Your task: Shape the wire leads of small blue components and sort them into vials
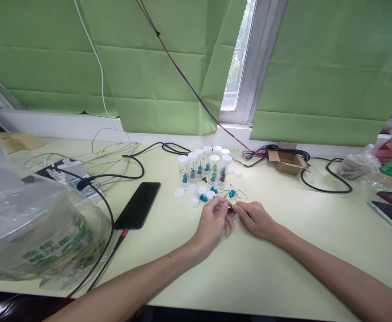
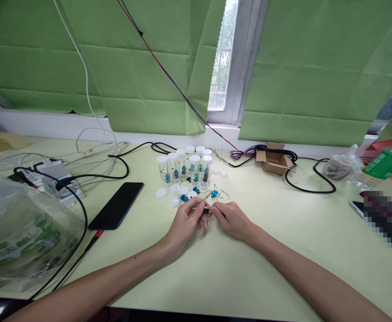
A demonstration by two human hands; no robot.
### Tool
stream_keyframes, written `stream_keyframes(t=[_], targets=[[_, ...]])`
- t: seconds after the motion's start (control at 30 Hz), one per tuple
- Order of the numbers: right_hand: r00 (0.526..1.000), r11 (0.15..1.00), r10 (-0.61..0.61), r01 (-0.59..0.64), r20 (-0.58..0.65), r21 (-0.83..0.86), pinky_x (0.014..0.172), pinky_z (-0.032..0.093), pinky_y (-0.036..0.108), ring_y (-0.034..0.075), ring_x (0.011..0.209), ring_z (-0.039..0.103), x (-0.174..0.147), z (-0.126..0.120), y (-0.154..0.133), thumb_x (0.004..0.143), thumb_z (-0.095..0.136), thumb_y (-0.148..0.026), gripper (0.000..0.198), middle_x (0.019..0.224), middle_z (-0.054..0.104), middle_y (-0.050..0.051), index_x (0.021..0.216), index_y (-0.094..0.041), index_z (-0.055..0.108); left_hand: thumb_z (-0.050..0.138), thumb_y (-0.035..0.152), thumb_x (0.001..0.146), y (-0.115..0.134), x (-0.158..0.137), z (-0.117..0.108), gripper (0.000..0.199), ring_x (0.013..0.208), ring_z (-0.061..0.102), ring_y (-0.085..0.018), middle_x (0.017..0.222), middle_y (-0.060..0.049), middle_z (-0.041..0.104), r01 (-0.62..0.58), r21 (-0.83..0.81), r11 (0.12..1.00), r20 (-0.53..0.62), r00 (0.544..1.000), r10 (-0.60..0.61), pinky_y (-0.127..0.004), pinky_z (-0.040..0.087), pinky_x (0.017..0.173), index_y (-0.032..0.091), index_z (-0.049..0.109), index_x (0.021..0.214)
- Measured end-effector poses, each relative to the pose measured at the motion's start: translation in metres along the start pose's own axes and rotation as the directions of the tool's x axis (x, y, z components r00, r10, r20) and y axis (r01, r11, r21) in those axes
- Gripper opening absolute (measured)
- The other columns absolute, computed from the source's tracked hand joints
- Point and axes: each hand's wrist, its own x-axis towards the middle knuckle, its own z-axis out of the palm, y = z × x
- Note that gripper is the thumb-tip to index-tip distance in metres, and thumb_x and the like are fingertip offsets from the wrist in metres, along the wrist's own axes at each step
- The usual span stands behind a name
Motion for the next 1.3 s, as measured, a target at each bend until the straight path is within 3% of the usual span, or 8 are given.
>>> stream_keyframes(t=[0.27, 0.37, 0.5, 0.73, 1.03, 1.3], targets=[[0.999, 1.000, 0.025, -0.025, -0.022, -0.016, 0.053, 0.036, 0.024, 0.011, 0.046, 0.045, 0.0011, -0.0002, -0.0009, 0.104, 0.031, -0.037, 0.044, 0.055, 0.052, -0.002, 0.070, -0.020, 0.053, 0.061, 0.049, 0.082, 0.0012, 0.0002, 0.0001, 0.032, 0.043, 0.051, -0.009, 0.063, 0.001, 0.058, -0.008, -0.028, 1.000, -0.017, 1.000, 0.007, -0.022, 0.039, 0.041, 0.018, 0.055, 0.082], [0.997, 0.998, 0.063, -0.064, -0.050, -0.011, 0.053, 0.036, 0.024, 0.011, 0.046, 0.042, 0.0001, 0.0003, -0.0016, 0.102, 0.038, -0.037, 0.030, 0.054, 0.050, -0.005, 0.093, -0.020, 0.060, 0.061, 0.048, 0.082, 0.0024, 0.0006, -0.0007, 0.030, 0.044, 0.051, -0.010, 0.062, 0.001, 0.058, -0.027, -0.032, 0.999, -0.052, 0.998, 0.025, -0.021, 0.039, 0.042, 0.019, 0.056, 0.081], [0.997, 0.997, 0.071, -0.069, -0.039, 0.040, 0.051, 0.033, 0.022, 0.011, 0.045, 0.035, -0.0016, 0.0018, -0.0014, 0.098, 0.048, -0.037, 0.027, 0.051, 0.040, -0.010, 0.117, -0.019, 0.053, 0.056, 0.045, 0.087, 0.0039, 0.0001, -0.0020, 0.026, 0.042, 0.047, -0.009, 0.050, 0.004, 0.052, -0.043, 0.000, 0.999, -0.056, 0.997, 0.043, -0.021, 0.039, 0.045, 0.019, 0.055, 0.082], [0.998, 0.997, 0.055, -0.054, -0.018, 0.048, 0.052, 0.031, 0.022, 0.010, 0.046, 0.031, -0.0023, 0.0021, 0.0000, 0.098, 0.047, -0.032, 0.020, 0.052, 0.035, -0.011, 0.113, -0.019, 0.053, 0.053, 0.041, 0.089, 0.0038, -0.0008, -0.0013, 0.023, 0.042, 0.046, -0.009, 0.050, 0.004, 0.053, -0.025, 0.019, 0.999, -0.049, 0.998, 0.026, -0.021, 0.039, 0.045, 0.019, 0.053, 0.082], [0.999, 0.999, 0.036, -0.035, -0.026, 0.034, 0.054, 0.036, 0.022, 0.010, 0.046, 0.041, -0.0015, 0.0002, -0.0035, 0.099, 0.045, -0.029, 0.016, 0.054, 0.049, -0.008, 0.104, -0.019, 0.056, 0.055, 0.044, 0.089, 0.0004, 0.0004, -0.0026, 0.026, 0.043, 0.048, -0.010, 0.052, 0.003, 0.054, -0.018, 0.017, 1.000, -0.027, 0.999, 0.018, -0.021, 0.040, 0.045, 0.019, 0.054, 0.084], [1.000, 1.000, -0.006, 0.006, -0.014, -0.013, 0.054, 0.036, 0.022, 0.010, 0.046, 0.044, -0.0002, -0.0005, -0.0009, 0.102, 0.038, -0.029, 0.029, 0.058, 0.052, -0.004, 0.080, -0.020, 0.055, 0.058, 0.044, 0.086, 0.0005, -0.0001, -0.0012, 0.027, 0.045, 0.050, -0.010, 0.059, 0.002, 0.055, 0.006, -0.007, 1.000, -0.014, 1.000, -0.007, -0.021, 0.040, 0.043, 0.017, 0.055, 0.084]])
